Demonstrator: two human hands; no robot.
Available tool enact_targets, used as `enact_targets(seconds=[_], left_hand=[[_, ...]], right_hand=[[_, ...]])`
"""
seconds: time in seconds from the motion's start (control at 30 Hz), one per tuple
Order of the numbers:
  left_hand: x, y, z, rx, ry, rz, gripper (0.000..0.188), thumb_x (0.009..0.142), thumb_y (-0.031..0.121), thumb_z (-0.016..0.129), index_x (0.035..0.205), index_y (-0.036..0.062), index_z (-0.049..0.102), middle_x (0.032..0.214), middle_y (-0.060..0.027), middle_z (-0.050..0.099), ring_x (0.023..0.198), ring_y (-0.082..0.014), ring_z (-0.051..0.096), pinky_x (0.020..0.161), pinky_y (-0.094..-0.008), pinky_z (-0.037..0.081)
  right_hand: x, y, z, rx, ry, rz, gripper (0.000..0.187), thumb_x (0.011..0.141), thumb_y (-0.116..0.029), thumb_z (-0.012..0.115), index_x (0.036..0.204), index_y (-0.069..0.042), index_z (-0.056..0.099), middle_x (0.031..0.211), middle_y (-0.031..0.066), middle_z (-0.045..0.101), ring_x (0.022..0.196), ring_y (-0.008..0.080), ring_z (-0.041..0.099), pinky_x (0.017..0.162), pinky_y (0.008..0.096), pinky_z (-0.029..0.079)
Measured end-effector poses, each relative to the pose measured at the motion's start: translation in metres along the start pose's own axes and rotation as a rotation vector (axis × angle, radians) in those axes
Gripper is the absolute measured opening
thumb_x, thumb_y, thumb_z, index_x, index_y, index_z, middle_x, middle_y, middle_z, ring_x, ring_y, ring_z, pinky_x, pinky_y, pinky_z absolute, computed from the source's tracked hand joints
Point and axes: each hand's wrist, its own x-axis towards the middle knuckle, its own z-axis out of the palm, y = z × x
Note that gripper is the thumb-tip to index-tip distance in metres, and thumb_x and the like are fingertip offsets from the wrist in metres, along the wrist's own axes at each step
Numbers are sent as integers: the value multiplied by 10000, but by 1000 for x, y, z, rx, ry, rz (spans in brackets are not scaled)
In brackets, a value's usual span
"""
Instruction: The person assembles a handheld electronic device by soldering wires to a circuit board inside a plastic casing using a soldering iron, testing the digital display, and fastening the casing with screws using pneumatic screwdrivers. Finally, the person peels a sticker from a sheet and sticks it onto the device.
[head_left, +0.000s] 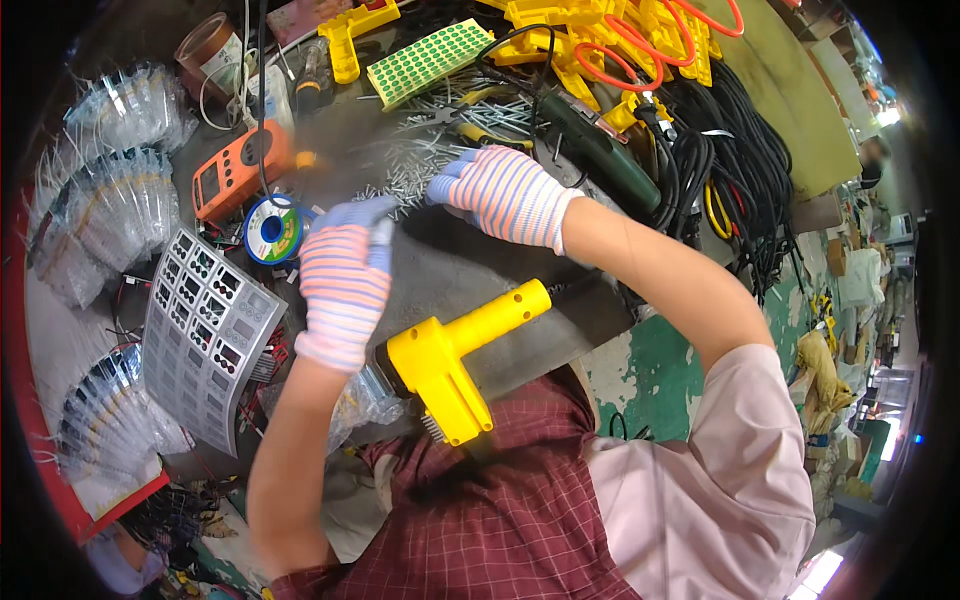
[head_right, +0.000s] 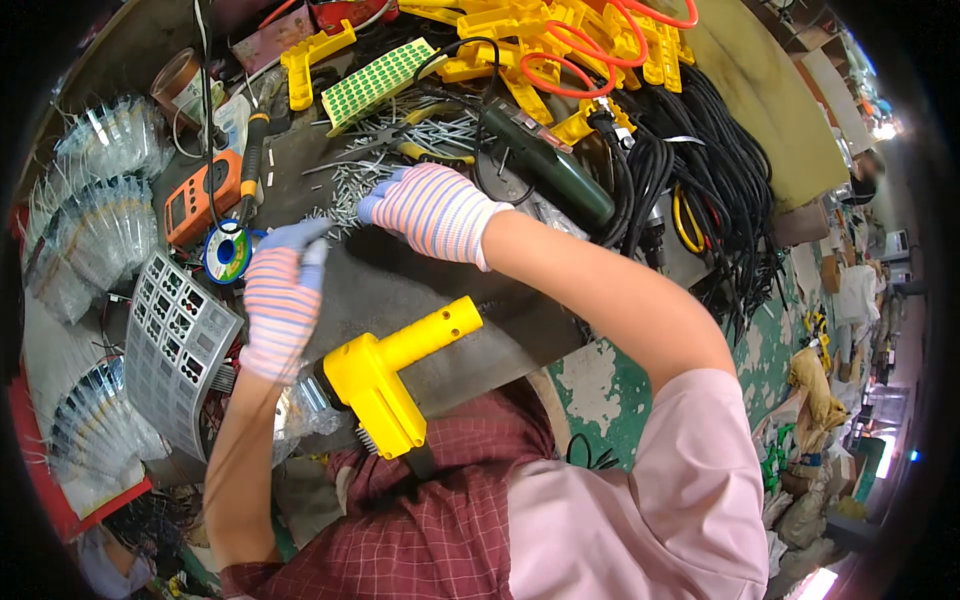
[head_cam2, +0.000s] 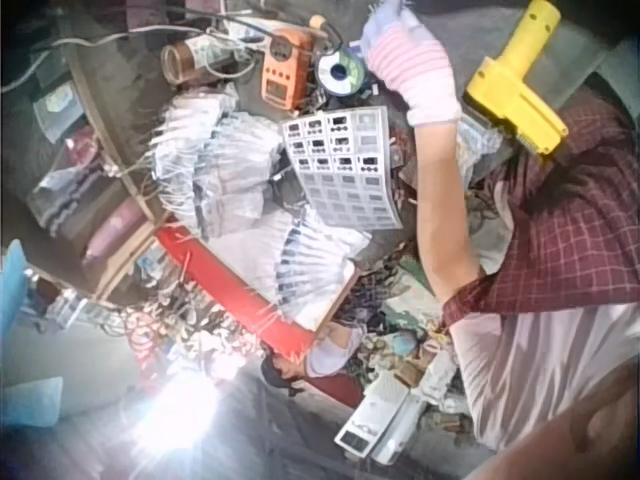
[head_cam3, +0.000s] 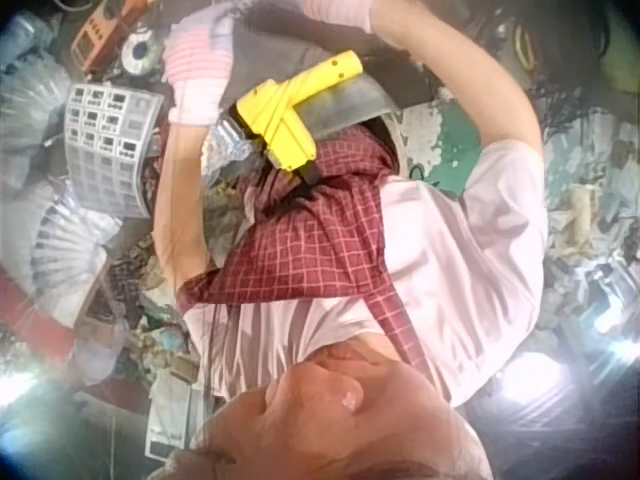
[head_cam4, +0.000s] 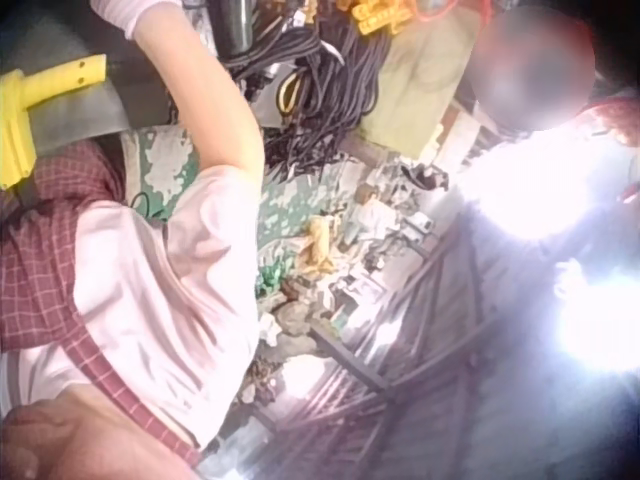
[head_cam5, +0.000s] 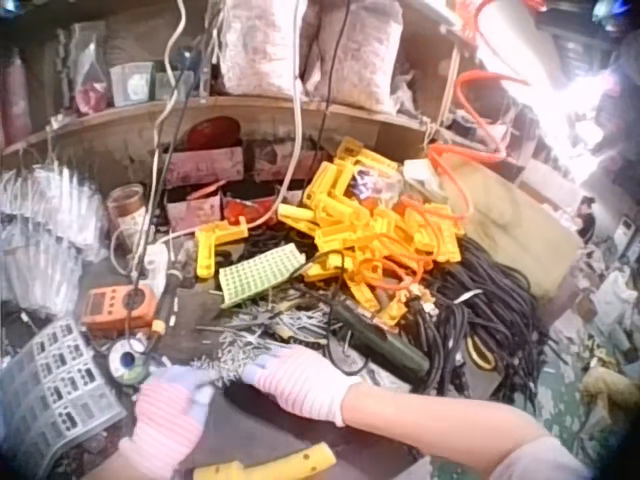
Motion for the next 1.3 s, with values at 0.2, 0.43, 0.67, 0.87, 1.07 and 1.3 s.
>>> enact_targets(seconds=[0.2, 0.43, 0.67, 0.87, 1.07, 1.3], left_hand=[[-51, 9, -43, -1143, 18, -791, 159, 999, 107, 597, 1116, 20, 663, 979, -64, 680, 828, -80, 600, 738, -231, 495], [-79, 42, -54, -1386, 104, -802, 138, 1000, 103, 603, 1117, 38, 633, 963, -54, 685, 786, -47, 590, 706, -181, 498], [-151, 81, -61, -486, 222, -283, 154, 866, 111, 732, 1008, 77, 683, 942, -88, 645, 840, -279, 615, 789, -389, 501], [-183, 95, -40, -344, 155, -132, 238, 790, 136, 777, 1019, 168, 719, 983, -38, 567, 929, -276, 542, 807, -411, 471], [-197, 99, -30, -347, 193, -156, 236, 792, 141, 780, 1018, 169, 719, 987, -35, 566, 917, -278, 546, 809, -414, 469], [-198, 101, -29, -361, 227, -136, 235, 789, 117, 778, 1010, 162, 712, 986, -34, 569, 918, -272, 553, 805, -415, 466]], right_hand=[[8, -9, -5, -173, -197, -107, 137, 796, -98, 664, 934, -96, 661, 862, 124, 686, 862, 358, 674, 757, 467, 540], [5, -19, -2, -39, -204, 150, 133, 846, -187, 662, 962, -128, 689, 898, 105, 707, 865, 358, 661, 788, 443, 541], [-56, -116, -65, 1121, -24, 611, 108, 883, -39, 738, 944, -5, 656, 856, 54, 696, 799, 108, 670, 710, 267, 554], [-115, -159, -46, 1544, -184, 895, 104, 880, 3, 738, 941, 22, 657, 917, 136, 729, 758, 158, 700, 669, 275, 573], [-129, -174, -32, 1509, -201, 997, 179, 878, -85, 773, 981, 21, 671, 843, 84, 720, 722, 123, 679, 671, 269, 565], [-136, -183, -21, 629, -30, 404, 253, 821, -238, 824, 988, -72, 731, 761, 58, 694, 644, 192, 676, 614, 339, 547]])
